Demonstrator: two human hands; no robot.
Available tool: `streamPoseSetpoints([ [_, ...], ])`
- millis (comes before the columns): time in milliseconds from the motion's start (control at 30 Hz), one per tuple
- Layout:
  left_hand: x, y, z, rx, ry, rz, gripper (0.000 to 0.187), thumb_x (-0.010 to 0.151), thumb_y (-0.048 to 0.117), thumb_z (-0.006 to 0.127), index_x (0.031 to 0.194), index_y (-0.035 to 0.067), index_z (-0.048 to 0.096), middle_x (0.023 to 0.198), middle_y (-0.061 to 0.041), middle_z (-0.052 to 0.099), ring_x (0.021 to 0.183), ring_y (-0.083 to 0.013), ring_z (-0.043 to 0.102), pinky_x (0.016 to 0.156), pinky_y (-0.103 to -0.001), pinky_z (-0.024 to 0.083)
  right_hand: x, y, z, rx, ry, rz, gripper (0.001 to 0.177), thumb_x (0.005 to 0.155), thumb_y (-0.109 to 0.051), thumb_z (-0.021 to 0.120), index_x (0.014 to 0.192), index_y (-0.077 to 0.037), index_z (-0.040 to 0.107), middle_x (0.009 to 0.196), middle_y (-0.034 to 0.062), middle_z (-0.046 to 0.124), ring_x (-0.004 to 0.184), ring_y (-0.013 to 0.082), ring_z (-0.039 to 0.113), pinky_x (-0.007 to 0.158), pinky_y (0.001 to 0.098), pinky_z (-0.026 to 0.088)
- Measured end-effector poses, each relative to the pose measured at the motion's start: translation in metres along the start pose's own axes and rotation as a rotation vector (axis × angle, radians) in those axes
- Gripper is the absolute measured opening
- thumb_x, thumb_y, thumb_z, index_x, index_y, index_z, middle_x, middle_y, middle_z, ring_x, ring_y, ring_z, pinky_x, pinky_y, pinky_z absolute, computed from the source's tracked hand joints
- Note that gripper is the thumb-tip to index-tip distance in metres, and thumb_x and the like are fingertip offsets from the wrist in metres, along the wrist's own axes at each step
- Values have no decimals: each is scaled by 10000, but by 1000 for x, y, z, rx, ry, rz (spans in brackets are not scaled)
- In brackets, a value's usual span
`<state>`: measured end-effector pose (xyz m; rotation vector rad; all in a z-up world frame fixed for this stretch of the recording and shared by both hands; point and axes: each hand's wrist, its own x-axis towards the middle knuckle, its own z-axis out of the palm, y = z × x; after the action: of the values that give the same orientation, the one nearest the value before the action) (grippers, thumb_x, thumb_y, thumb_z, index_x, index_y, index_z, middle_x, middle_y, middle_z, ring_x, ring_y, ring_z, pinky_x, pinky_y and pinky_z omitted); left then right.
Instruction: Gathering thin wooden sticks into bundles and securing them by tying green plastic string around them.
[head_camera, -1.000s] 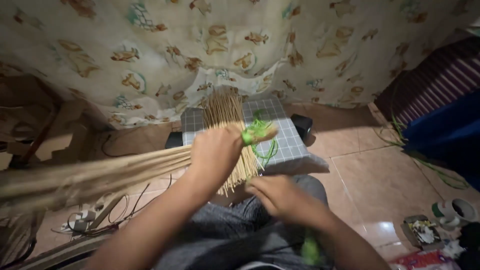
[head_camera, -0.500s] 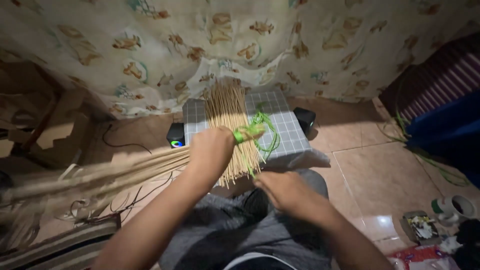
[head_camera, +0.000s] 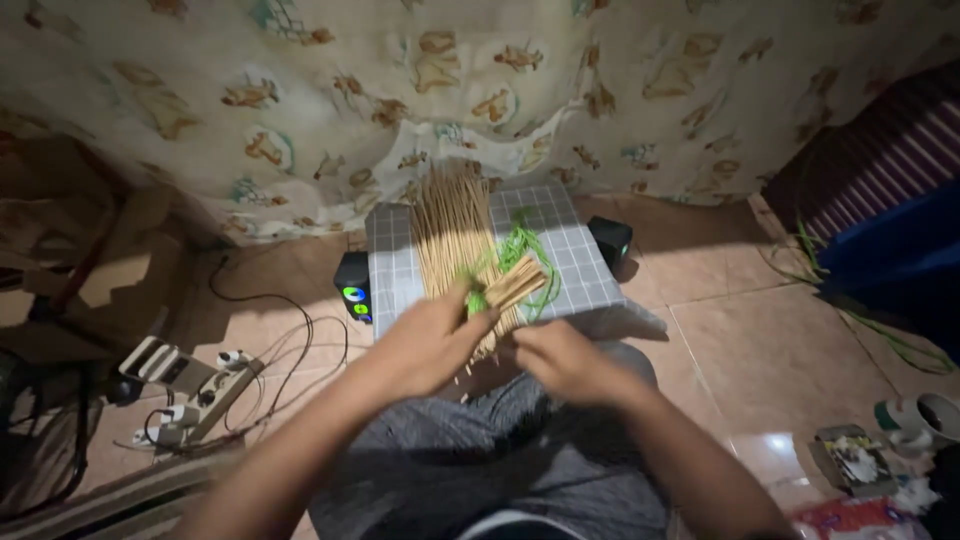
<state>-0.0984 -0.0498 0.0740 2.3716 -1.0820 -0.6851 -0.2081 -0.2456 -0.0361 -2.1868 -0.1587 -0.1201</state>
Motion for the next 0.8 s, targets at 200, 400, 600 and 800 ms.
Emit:
streamPoseSetpoints([
  [200, -3, -1, 33, -203, -27, 100, 532, 1000, 434, 427, 1149, -43, 609, 973, -369, 716, 1046, -569, 675, 895, -636, 529, -29, -44, -38, -373, 142, -134, 153, 983, -265, 626, 888, -211, 733, 758, -49, 757, 690, 219, 748, 617, 285, 568],
  [400, 19, -22, 93, -486, 265, 122, 459, 892, 349, 625, 1216, 39, 721, 679, -171, 740, 760, -321, 763, 720, -454, 589, -7, -42, -26, 87, 294, -195, 199, 909, -139, 728, 724, -67, 724, 736, 58, 699, 708, 232, 689, 687, 342, 565],
  [600, 39, -18, 123, -897, 546, 90, 383, 996, 279, 607, 1033, -59, 783, 814, -268, 768, 850, -244, 657, 760, -451, 546, 1, 6, 4, 547, 437, -136, 200, 989, -105, 650, 822, -1, 682, 723, 129, 730, 540, 182, 707, 535, 310, 591],
  [800, 53, -25, 134, -829, 914, 242, 184, 947, 175, 748, 859, 28, 814, 758, -118, 681, 790, -205, 691, 681, -302, 519, 12, 26, 14, 616, 544, -62, 232, 1004, -151, 645, 920, 49, 728, 739, 157, 727, 561, 164, 667, 578, 295, 559],
])
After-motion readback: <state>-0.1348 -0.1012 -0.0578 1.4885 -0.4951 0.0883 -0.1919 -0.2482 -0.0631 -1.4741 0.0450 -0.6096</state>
